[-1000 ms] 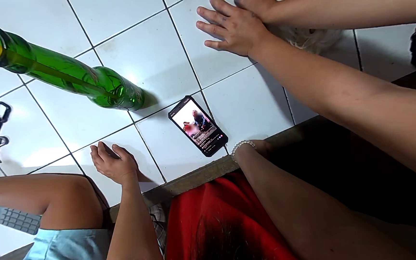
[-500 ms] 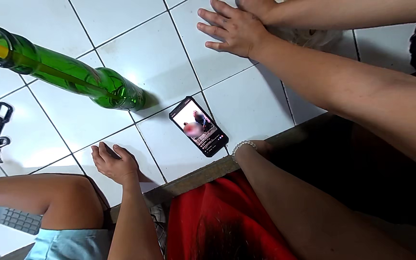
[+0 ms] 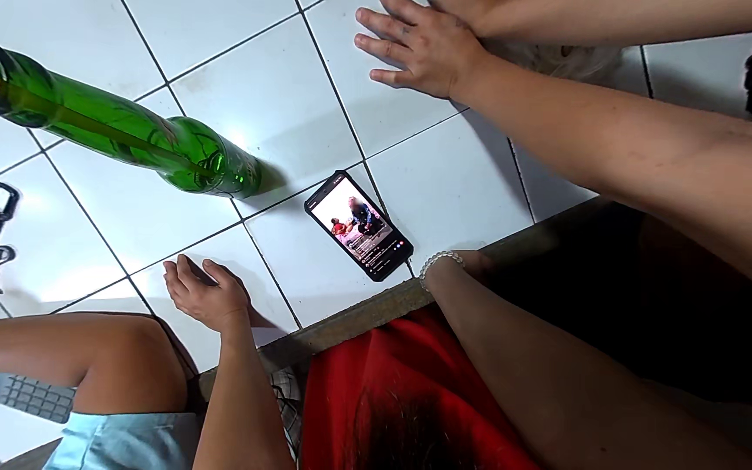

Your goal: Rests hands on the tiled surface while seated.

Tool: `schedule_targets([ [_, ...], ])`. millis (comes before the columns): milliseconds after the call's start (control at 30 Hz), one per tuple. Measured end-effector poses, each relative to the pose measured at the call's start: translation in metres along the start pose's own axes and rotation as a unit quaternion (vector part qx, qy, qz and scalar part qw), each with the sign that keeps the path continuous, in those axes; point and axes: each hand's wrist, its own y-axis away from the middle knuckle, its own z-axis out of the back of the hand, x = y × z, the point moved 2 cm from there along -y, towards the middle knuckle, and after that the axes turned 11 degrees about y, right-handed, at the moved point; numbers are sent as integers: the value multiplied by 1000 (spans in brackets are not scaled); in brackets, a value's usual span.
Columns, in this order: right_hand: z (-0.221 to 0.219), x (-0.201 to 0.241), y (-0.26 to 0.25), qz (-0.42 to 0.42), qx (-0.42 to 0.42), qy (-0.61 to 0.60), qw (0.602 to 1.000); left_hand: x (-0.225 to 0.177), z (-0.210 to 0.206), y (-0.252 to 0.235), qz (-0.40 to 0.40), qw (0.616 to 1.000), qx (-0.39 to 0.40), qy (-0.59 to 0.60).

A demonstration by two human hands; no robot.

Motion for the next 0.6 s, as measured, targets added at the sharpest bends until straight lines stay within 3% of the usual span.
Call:
schedule_targets([
  [600, 0, 0, 1, 13, -1, 36, 999, 0, 1, 0, 1, 1000, 7, 1],
])
